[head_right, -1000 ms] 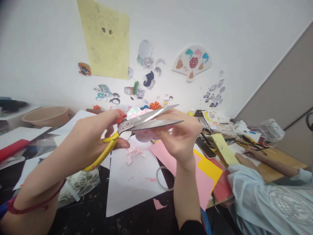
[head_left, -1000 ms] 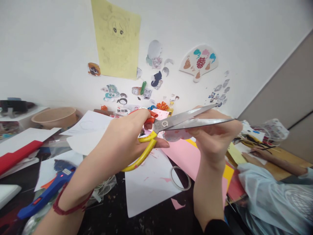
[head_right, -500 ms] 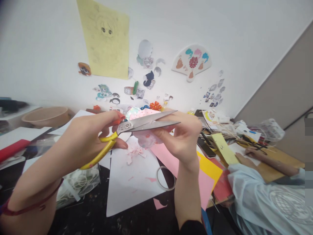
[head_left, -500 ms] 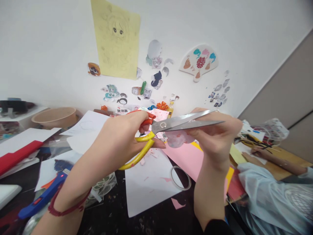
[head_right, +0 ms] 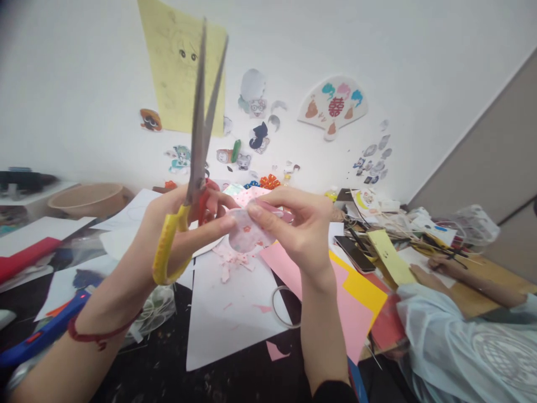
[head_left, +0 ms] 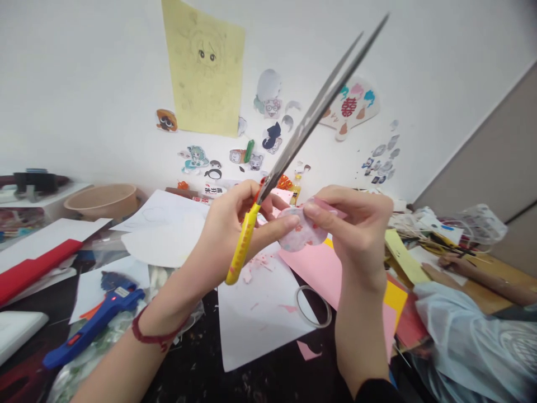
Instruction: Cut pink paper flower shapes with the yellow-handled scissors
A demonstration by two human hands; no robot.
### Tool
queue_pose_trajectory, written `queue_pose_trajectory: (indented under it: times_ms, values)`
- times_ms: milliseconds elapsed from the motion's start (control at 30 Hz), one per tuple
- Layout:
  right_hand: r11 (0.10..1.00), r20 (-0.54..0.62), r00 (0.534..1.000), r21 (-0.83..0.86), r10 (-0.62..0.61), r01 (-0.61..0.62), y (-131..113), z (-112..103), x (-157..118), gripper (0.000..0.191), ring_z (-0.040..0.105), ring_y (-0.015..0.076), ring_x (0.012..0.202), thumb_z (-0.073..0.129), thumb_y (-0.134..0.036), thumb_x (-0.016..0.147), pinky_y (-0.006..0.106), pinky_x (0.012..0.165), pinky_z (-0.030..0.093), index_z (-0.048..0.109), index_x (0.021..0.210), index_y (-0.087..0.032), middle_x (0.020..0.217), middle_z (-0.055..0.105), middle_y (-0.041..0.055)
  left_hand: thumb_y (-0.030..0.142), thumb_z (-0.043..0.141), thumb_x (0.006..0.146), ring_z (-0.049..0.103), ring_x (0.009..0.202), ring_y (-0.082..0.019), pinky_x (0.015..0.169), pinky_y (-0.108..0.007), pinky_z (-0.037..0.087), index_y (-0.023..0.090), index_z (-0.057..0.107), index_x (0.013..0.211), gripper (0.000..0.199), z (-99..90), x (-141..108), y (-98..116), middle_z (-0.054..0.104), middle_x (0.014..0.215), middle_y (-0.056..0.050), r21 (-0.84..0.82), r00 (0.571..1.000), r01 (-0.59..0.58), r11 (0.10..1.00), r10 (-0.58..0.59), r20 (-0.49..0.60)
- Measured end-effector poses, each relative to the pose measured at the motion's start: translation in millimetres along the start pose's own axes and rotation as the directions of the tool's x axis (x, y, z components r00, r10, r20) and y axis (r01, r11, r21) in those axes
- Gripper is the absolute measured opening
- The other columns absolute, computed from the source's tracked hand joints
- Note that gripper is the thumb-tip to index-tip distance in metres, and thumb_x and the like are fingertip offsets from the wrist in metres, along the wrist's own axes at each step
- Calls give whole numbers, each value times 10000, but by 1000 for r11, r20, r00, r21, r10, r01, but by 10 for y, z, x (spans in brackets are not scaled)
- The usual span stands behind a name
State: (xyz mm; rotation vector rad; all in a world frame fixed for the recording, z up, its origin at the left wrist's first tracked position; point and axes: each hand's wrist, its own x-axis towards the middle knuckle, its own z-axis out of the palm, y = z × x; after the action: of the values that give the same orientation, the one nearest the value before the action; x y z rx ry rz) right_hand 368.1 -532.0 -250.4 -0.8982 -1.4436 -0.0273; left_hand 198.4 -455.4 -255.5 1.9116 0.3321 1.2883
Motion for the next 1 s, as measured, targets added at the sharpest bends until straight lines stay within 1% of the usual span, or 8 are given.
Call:
queue_pose_trajectory:
  times_ms: [100, 233, 300, 533, 700, 800, 900, 1000]
  values:
    - [1000, 24, 1000, 19, 18, -18, 7, 26, -3, 124, 577, 148, 629, 801, -263, 798, 331, 615, 453, 746, 687, -264, 657, 668, -12, 247, 815, 755, 638, 716, -134, 623, -265, 522, 199, 483, 736, 336, 29, -13, -3, 720, 830, -8, -102, 999, 14, 995, -17, -34]
    - [1000, 47, 999, 13, 28, -29, 12, 38, -6, 143, 599, 164, 651, 820, -287, 779, 338, 631, 473, 727, 673, -264, 658, 669, -9, 216, 818, 751, 653, 659, -137, 647, -303, 554, 203, 462, 779, 357, 13, -13, -7, 728, 808, -1, -277, 996, 82, 957, -84, 6]
    - [1000, 52, 999, 18, 15, -16, 19, 38, -9, 140, 602, 164, 655, 804, -276, 791, 338, 638, 477, 726, 677, -260, 660, 671, -6, 197, 822, 736, 658, 646, -138, 636, -303, 559, 200, 461, 779, 363, 1, -13, -1, 731, 807, -6, -299, 994, 108, 948, -108, 19]
    - [1000, 77, 997, -1, 5, -5, 17, 45, -5, 136, 585, 150, 647, 767, -220, 803, 326, 643, 478, 727, 677, -252, 672, 678, -11, 111, 807, 704, 605, 556, -98, 503, -221, 505, 190, 487, 765, 335, 20, -18, 32, 702, 728, 16, -244, 992, 123, 962, -123, 13]
    - [994, 82, 992, 49, 93, -97, 3, 59, 12, 125, 583, 139, 633, 776, -215, 790, 294, 612, 467, 727, 675, -211, 645, 656, -17, 86, 784, 731, 605, 606, -75, 565, -201, 528, 186, 499, 755, 303, 43, -29, 34, 677, 718, 47, -222, 998, 18, 975, -30, -48]
    - [984, 124, 981, 79, 152, -162, 24, 38, 28, 39, 597, 124, 642, 773, -198, 800, 261, 597, 471, 769, 767, -217, 698, 692, -17, 106, 778, 753, 616, 651, -89, 607, -235, 549, 200, 490, 756, 303, 40, -45, 36, 673, 741, 49, -176, 996, -29, 984, 15, -84]
    - [968, 184, 960, 95, 211, -231, 69, 10, 47, 160, 647, 127, 728, 811, -201, 772, 232, 619, 507, 796, 923, -254, 830, 734, -9, 133, 782, 767, 628, 693, -118, 634, -283, 556, 218, 472, 750, 322, 39, -55, 34, 664, 740, 42, -91, 987, -67, 994, 53, -152]
    - [937, 186, 945, 174, 271, -303, 104, 2, 61, 252, 674, 126, 754, 855, -238, 735, 224, 624, 549, 789, 974, -280, 924, 739, -9, 137, 783, 770, 627, 702, -129, 651, -305, 547, 225, 463, 762, 332, 48, -63, 20, 659, 746, 39, -30, 971, -107, 994, 98, -219]
